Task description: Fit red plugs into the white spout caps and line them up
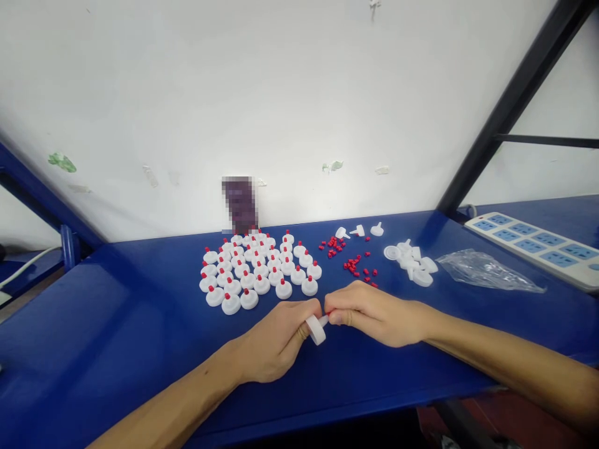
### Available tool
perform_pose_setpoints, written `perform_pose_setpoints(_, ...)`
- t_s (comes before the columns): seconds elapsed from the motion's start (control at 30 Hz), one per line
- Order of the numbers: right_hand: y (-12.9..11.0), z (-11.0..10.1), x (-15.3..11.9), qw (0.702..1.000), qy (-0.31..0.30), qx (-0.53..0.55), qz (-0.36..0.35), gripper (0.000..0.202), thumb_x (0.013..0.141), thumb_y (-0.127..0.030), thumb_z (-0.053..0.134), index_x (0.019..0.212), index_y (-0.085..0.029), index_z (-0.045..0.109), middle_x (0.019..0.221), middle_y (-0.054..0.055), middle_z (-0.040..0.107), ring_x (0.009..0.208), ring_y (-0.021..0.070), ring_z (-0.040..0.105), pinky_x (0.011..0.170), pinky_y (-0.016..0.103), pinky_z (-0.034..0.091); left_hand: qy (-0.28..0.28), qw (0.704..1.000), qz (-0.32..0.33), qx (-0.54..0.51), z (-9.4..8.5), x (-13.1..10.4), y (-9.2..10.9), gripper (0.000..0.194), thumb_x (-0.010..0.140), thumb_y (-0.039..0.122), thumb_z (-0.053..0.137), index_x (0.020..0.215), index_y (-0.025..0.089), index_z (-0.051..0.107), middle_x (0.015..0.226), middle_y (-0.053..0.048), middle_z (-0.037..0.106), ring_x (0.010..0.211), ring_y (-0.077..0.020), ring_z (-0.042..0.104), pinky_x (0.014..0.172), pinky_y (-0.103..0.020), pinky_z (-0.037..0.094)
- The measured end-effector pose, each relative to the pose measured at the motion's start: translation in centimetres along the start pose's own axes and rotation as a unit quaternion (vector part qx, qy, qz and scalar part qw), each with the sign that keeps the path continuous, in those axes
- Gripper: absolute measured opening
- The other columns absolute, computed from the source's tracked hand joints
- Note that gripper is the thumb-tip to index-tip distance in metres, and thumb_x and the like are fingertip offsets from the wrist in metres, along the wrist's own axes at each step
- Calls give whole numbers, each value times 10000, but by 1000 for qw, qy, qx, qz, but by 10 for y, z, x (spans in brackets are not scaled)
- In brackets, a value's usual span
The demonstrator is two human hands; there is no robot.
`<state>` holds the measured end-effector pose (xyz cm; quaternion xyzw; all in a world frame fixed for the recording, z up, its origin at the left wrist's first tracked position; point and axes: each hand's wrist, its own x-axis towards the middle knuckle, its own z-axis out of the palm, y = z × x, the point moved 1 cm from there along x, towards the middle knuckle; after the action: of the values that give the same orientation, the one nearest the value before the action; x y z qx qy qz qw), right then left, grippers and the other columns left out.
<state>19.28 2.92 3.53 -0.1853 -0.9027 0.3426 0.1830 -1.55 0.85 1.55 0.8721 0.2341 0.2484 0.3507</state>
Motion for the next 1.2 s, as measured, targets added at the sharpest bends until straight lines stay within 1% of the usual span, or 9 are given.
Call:
perform_pose_setpoints(0.23, 2, -9, 2, 996, -1, 73, 59, 368, 1028, -401, 382, 727, -190, 393, 627, -68, 309, 549, 84, 295, 532, 228, 253, 53, 983, 36, 172, 2, 3, -6, 186, 983, 159, 305, 837, 203, 412, 736, 6, 490, 632, -145, 443, 605, -262, 361)
perform_pose_setpoints(0.37, 8, -4, 5, 990, 13, 110, 88, 437, 1003, -476, 411, 680, -190, 348, 646, -59, 290, 578, 88, 267, 536, 231, 253, 53, 944, 65, 318, 3, 4, -13, 232, 903, 34, 296, 829, 194, 447, 727, -14, 523, 621, -162, 469, 590, -272, 383)
perform_pose_setpoints(0.5, 12, -1, 5, 979, -4, 159, 130, 485, 988, -531, 403, 650, -189, 348, 605, -67, 268, 538, 81, 232, 497, 238, 219, 50, 901, 87, 423, 3, 4, -15, 254, 911, 36, 323, 918, 177, 534, 727, -22, 550, 621, -172, 504, 598, -281, 410)
perform_pose_setpoints(0.67, 9, -4, 4, 977, 49, 156, 140, 481, 991, -536, 383, 655, -197, 325, 599, -71, 253, 532, 82, 231, 494, 236, 222, 104, 905, 91, 403, 4, 5, -6, 200, 974, 145, 365, 1036, 157, 555, 774, -38, 570, 669, -172, 539, 634, -278, 454)
perform_pose_setpoints(0.8, 9, -7, 3, 990, 80, -5, 117, 418, 1022, -445, 373, 689, -194, 342, 606, -70, 293, 539, 88, 277, 537, 242, 245, 122, 926, 67, 350, 5, 4, -1, 218, 899, 171, 471, 1100, 151, 554, 852, -63, 595, 738, -192, 568, 678, -312, 478)
perform_pose_setpoints(0.9, 12, -8, 1, 983, 66, -146, 88, 318, 1040, -365, 348, 772, -199, 392, 637, -56, 384, 556, 107, 348, 559, 262, 257, 133, 942, 37, 307, 4, 3, 2, 302, 816, 217, 539, 1110, 155, 565, 869, -68, 604, 733, -200, 570, 667, -329, 479)
perform_pose_setpoints(0.97, 14, -9, 0, 974, 47, -208, 75, 273, 1039, -339, 338, 818, -200, 419, 692, -31, 444, 595, 124, 395, 574, 268, 278, 163, 945, 27, 282, 2, 2, 2, 242, 833, 209, 518, 1064, 166, 578, 834, -54, 607, 691, -179, 560, 645, -310, 463)
perform_pose_setpoints(1.1, 16, -11, -1, 960, 26, -265, 88, 197, 1014, -311, 392, 867, -197, 456, 749, -8, 486, 628, 138, 436, 580, 261, 307, 226, 940, 3, 257, -2, 3, 1, 144, 907, 179, 451, 962, 174, 584, 750, -23, 598, 629, -144, 540, 626, -279, 426)
perform_pose_setpoints(1.2, 14, -12, -1, 961, 32, -265, 77, 166, 1006, -281, 403, 886, -190, 472, 763, -2, 497, 643, 140, 443, 603, 262, 335, 205, 938, -33, 277, -1, 5, 0, 171, 906, 237, 487, 1024, 175, 595, 702, -6, 578, 591, -145, 522, 603, -277, 398)
